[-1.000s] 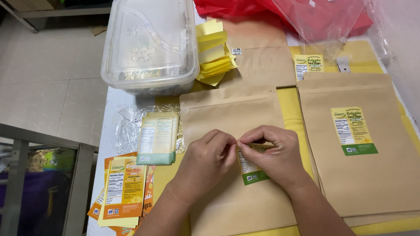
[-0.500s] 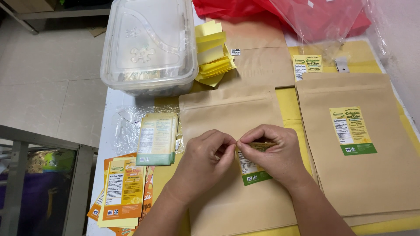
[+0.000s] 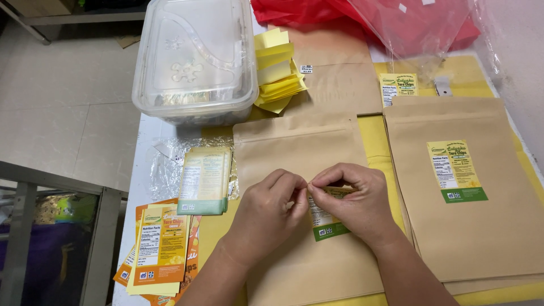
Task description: The person repeatedly peels the backing from small rectangular labels and sticks them onto the front of brown paper pouches. They smooth each label down with their fingers and move the labeled pouches to a growing stack on the right side of the table.
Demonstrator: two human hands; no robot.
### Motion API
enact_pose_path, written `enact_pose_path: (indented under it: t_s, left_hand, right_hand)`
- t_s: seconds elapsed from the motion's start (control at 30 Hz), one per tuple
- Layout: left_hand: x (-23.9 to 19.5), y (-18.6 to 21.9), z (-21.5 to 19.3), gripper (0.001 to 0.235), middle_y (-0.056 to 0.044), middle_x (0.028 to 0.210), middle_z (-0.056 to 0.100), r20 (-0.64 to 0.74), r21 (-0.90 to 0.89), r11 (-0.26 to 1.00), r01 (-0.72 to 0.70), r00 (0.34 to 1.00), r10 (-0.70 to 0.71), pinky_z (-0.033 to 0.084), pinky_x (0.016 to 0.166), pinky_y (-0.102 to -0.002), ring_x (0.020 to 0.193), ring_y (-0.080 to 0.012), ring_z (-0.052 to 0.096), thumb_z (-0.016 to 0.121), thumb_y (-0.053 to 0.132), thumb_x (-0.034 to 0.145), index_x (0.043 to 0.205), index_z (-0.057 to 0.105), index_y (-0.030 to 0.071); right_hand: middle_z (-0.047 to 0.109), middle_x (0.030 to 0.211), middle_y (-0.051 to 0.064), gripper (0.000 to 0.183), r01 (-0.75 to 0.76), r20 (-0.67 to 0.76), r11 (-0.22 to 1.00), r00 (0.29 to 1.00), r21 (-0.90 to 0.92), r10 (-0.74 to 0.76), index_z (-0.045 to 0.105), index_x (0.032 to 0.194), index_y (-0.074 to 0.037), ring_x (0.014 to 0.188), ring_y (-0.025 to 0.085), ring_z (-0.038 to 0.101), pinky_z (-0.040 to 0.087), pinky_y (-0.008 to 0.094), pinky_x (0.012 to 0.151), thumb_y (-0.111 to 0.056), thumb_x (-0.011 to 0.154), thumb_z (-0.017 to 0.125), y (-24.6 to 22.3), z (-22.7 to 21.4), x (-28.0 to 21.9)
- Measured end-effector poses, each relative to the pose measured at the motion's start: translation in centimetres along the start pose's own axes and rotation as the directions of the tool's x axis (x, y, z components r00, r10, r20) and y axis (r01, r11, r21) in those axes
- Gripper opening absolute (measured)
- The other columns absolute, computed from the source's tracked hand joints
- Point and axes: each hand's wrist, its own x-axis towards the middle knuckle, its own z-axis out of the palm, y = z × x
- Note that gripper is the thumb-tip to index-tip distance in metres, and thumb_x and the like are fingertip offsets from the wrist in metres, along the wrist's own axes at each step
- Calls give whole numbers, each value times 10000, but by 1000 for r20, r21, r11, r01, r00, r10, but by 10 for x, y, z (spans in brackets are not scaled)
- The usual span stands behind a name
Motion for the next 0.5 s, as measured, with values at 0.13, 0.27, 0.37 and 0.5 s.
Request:
enact_pose_path:
  t_s: [0.13,0.27,0.37,0.5]
  left_hand:
    - [2,2,-3,62,-62,803,615,30,-82,994,67,997,-64,478,593,-337,645,-208,588,632,8,883,885,604,63]
    - [7,3,-8,63,-23,757,689,131,-269,921,282,958,-255,485,565,-275,666,-139,627,643,56,879,864,699,80]
    - [13,4,-18,114,6,728,741,254,-333,859,388,915,-315,522,611,-250,671,-95,675,639,98,889,820,730,106]
    - [13,3,-19,129,12,724,736,303,-369,819,439,890,-340,511,609,-237,660,-73,646,643,103,902,817,740,105]
  right_hand:
    - [764,740,33,124,-66,-1,998,998,13,66,732,742,-64,669,81,715,614,186,638,13,755,829,1,-1,0]
    - [779,732,44,121,-261,46,959,965,109,258,752,722,-57,661,86,713,592,202,607,-2,736,859,0,-5,1]
    - [803,751,62,124,-341,105,927,939,158,327,752,730,-47,686,95,729,599,214,634,2,726,866,2,-9,2]
    - [798,750,62,123,-370,120,911,928,180,353,750,728,-49,691,103,727,596,227,632,2,727,861,3,-10,3]
